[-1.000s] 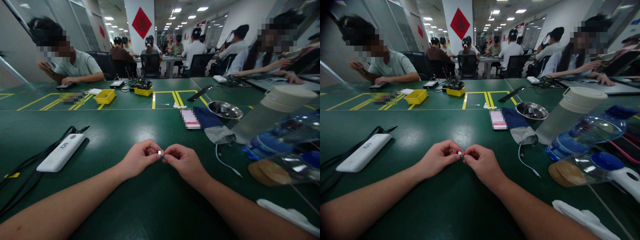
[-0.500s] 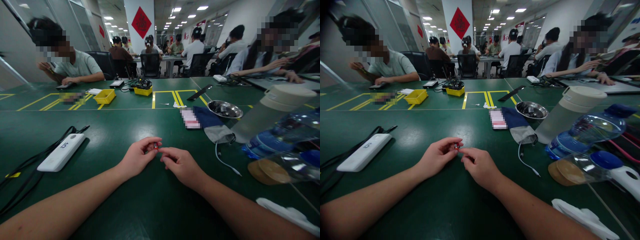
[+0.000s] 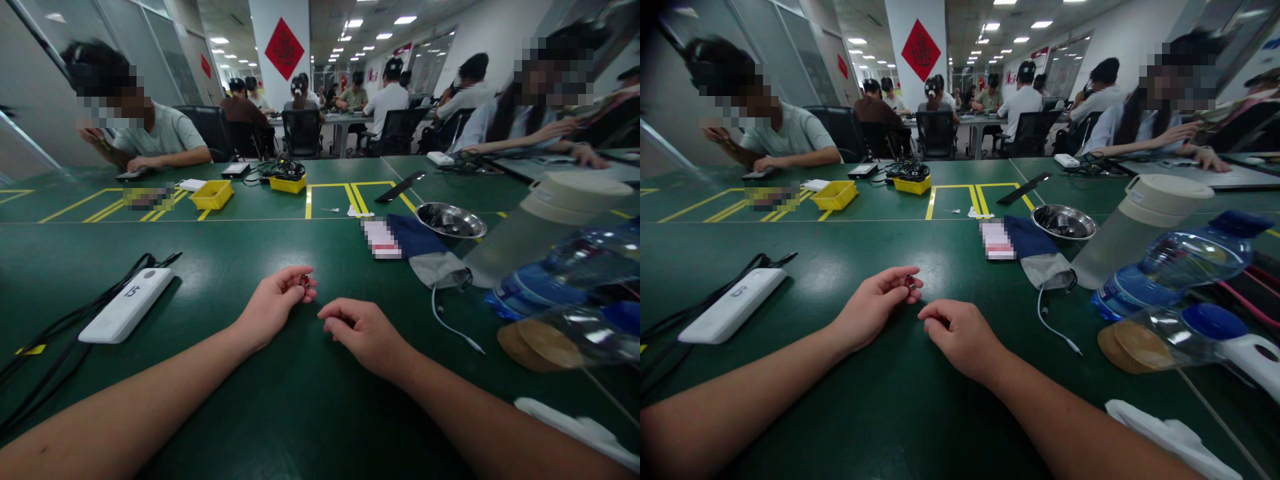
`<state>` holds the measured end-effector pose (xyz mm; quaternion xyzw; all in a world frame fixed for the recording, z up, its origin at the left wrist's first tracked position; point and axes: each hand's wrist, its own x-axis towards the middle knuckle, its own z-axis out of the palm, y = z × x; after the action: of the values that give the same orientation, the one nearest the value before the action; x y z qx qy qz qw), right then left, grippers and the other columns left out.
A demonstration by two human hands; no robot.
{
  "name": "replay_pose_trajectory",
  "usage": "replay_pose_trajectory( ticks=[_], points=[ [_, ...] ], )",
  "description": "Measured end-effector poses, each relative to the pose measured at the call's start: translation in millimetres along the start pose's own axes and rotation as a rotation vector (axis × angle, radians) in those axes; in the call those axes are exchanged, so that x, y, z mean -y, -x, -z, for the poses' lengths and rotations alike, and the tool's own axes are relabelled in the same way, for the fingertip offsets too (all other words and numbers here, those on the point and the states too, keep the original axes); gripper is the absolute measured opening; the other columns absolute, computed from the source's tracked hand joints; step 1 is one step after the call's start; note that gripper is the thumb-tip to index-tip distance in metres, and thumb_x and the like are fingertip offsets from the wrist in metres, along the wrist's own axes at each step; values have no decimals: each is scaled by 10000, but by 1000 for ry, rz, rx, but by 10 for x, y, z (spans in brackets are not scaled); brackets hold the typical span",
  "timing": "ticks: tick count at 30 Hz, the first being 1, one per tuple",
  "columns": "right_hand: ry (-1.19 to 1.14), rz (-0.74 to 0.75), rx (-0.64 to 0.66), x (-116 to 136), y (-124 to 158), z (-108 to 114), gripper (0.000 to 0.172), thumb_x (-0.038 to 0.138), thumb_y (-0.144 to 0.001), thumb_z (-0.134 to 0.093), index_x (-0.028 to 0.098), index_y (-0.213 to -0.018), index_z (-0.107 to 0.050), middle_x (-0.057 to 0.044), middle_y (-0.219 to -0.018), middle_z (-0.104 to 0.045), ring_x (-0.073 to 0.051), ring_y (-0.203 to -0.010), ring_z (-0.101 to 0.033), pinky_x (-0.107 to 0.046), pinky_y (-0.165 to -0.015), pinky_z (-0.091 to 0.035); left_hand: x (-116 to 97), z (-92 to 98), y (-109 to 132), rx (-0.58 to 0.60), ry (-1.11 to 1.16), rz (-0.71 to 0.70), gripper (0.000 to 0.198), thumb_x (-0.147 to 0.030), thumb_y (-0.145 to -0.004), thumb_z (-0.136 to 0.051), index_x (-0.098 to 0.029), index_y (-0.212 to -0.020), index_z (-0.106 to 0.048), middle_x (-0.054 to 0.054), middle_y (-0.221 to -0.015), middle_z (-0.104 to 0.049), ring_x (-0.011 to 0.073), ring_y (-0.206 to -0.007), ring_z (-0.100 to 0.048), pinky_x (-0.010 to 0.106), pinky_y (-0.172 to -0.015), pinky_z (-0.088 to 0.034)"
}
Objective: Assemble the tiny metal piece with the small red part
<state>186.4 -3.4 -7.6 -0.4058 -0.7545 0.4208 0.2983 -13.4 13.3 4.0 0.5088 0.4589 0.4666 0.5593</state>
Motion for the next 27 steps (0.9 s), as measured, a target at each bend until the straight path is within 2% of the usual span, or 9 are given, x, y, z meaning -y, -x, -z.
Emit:
replay_pose_trajectory(
  ticks=[4,7,12,15,17,19,21,24,27],
  points=[
    [23,21,4,13,4,8,159,175,-871,-553,210,-950,-687,7,-792,-688,-129,-684,-609,-251,-647,-443,-66,20,-9,-66,299,139,239,-166,-854,-594,-145,-1091,-616,79,-925,-669,142,-754,-670,237,-648,-538],
    [35,36,2,37,0,15,148,167,-865,-561,207,-925,-690,9,-798,-688,-130,-703,-614,-251,-663,-443,-87,42,-18,-51,467,207,145,-132,-859,-559,-155,-997,-596,53,-832,-634,137,-711,-653,230,-609,-524],
    [53,42,8,66,-9,28,149,158,-858,-569,206,-921,-695,11,-813,-694,-133,-725,-626,-255,-681,-447,-83,46,-16,12,548,171,70,-215,-897,-522,-181,-951,-548,4,-734,-550,92,-591,-533,197,-534,-418],
    [63,34,16,72,-4,33,145,161,-859,-573,209,-922,-694,12,-815,-696,-135,-729,-629,-254,-674,-443,-65,65,-18,8,256,29,91,-280,-907,-522,-203,-952,-539,-37,-660,-471,87,-525,-421,201,-497,-334],
    [67,33,19,73,1,34,141,163,-861,-575,210,-922,-693,13,-820,-696,-135,-736,-629,-254,-679,-442,-45,101,-45,8,-161,-127,78,-273,-896,-541,-205,-929,-562,-33,-670,-482,106,-569,-432,226,-543,-352],
    [68,38,21,72,5,34,140,165,-864,-574,213,-925,-691,15,-822,-695,-134,-738,-629,-255,-686,-441,-21,148,-94,50,-601,-275,48,-221,-875,-555,-197,-886,-595,-5,-750,-540,139,-690,-495,270,-659,-403],
    [70,52,23,68,7,34,140,168,-870,-570,216,-925,-689,16,-826,-694,-133,-743,-627,-255,-695,-441,1,186,-147,91,-894,-358,65,-184,-858,-552,-194,-868,-616,21,-829,-562,174,-797,-522,314,-749,-420],
    [83,69,27,61,8,31,138,171,-874,-566,217,-916,-689,18,-825,-691,-132,-741,-624,-257,-694,-437,21,199,-184,98,-1120,-402,104,-262,-840,-611,-203,-924,-626,44,-885,-553,223,-894,-515,364,-817,-433],
    [98,88,29,58,7,26,136,166,-871,-565,216,-901,-688,21,-806,-687,-132,-732,-621,-255,-680,-432,22,170,-164,130,-1212,-438,225,-347,-831,-646,-219,-1013,-612,66,-1002,-557,254,-995,-497,396,-889,-434]
  ],
)
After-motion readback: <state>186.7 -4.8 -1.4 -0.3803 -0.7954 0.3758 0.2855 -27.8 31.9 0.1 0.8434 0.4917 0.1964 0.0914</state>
